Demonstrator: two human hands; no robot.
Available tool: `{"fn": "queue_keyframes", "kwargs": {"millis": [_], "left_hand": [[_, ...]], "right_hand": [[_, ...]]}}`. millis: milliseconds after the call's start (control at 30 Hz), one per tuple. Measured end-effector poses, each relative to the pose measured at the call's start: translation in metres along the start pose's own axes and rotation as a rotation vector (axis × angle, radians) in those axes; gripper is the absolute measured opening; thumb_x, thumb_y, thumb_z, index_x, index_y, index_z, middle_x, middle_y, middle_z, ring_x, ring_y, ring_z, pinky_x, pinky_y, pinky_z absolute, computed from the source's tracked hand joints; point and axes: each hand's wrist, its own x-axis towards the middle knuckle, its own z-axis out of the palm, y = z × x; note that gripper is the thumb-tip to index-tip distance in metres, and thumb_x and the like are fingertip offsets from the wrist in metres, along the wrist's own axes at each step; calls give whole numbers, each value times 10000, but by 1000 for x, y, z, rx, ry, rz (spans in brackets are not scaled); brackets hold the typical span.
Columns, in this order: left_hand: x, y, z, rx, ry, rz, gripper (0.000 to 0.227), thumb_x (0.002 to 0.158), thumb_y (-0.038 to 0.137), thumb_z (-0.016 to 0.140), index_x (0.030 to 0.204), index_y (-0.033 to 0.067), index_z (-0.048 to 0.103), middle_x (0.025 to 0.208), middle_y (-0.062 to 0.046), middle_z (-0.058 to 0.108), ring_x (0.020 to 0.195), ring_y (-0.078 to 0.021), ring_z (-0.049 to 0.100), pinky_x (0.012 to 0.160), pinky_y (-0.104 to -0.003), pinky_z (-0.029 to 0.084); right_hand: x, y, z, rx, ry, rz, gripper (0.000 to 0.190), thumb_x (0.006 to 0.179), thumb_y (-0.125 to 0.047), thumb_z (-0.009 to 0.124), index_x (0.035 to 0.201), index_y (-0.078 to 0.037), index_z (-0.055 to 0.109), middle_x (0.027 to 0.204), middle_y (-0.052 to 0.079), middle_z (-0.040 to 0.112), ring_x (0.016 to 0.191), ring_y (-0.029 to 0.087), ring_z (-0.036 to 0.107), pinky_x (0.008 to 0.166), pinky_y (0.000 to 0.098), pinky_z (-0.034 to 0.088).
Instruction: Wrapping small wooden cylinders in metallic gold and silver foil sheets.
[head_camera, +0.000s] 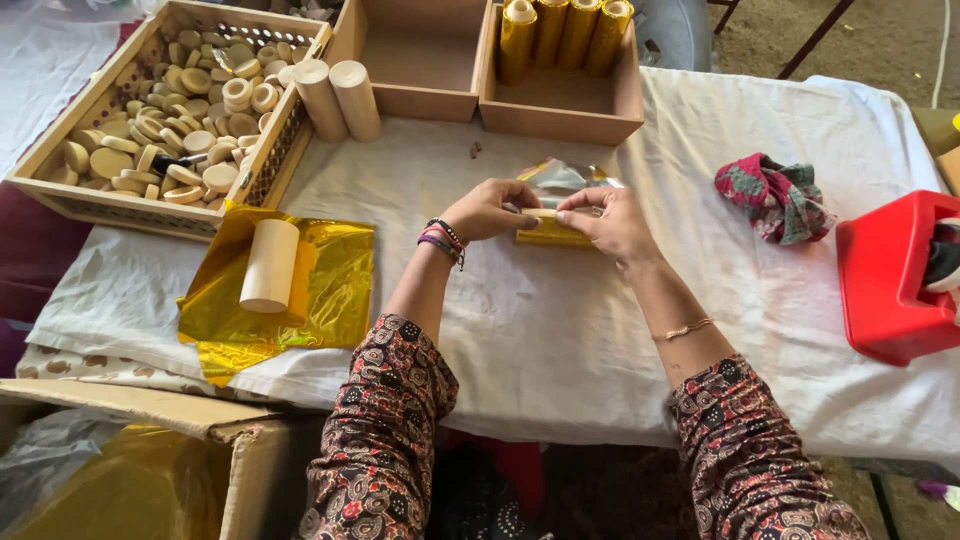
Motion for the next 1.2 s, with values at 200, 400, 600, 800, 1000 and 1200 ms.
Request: {"fn": "queue_keyframes", "kwargs": {"millis": [200,400,600,800,1000,1200], "left_hand": [[-2,5,-1,138,32,40,335,789,214,817,1067,43,739,1011,-78,781,943,-157,713,863,-304,541],[-1,1,1,59,12,32,312,786,198,800,1048,40,739,1001,-65,777,928,-144,705,847,-293,549],[1,-2,2,1,-8,19,298,801,178,779,1055,26,739,976,-51,765,896,-123,682,823,-283,540],[9,-14,5,-32,41,9,267,850,187,755,1051,12,739,938,-29,759,879,-102,676,819,-257,536],[23,-43,9,-65,67,11,266,872,196,713,1047,4,769,878,-46,715,832,-115,626,771,-296,522],[15,-21,18,199,273,-12,387,943,375,626,1114,52,752,946,-93,753,912,-210,715,873,-347,535]], "right_hand": [[14,15,-4,-62,-29,-72,142,838,-135,815,944,-48,779,873,10,766,778,65,670,735,234,544],[-4,-23,7,-382,173,-11,185,836,-220,851,932,-69,804,797,33,766,725,106,698,716,267,536],[13,14,-20,-352,235,-329,121,930,-192,759,991,-87,754,884,50,785,830,159,768,802,325,584],[-35,-42,-27,-577,137,-702,186,863,-173,815,1007,-61,776,1026,115,765,994,291,701,903,400,536],[-30,-25,-11,-728,-43,-715,261,930,-236,723,1167,-136,761,1135,45,762,1082,234,691,855,401,464],[-14,-5,-8,-852,61,-601,266,1003,-309,630,1236,-250,746,1189,-27,742,1222,188,600,996,436,317]]}}
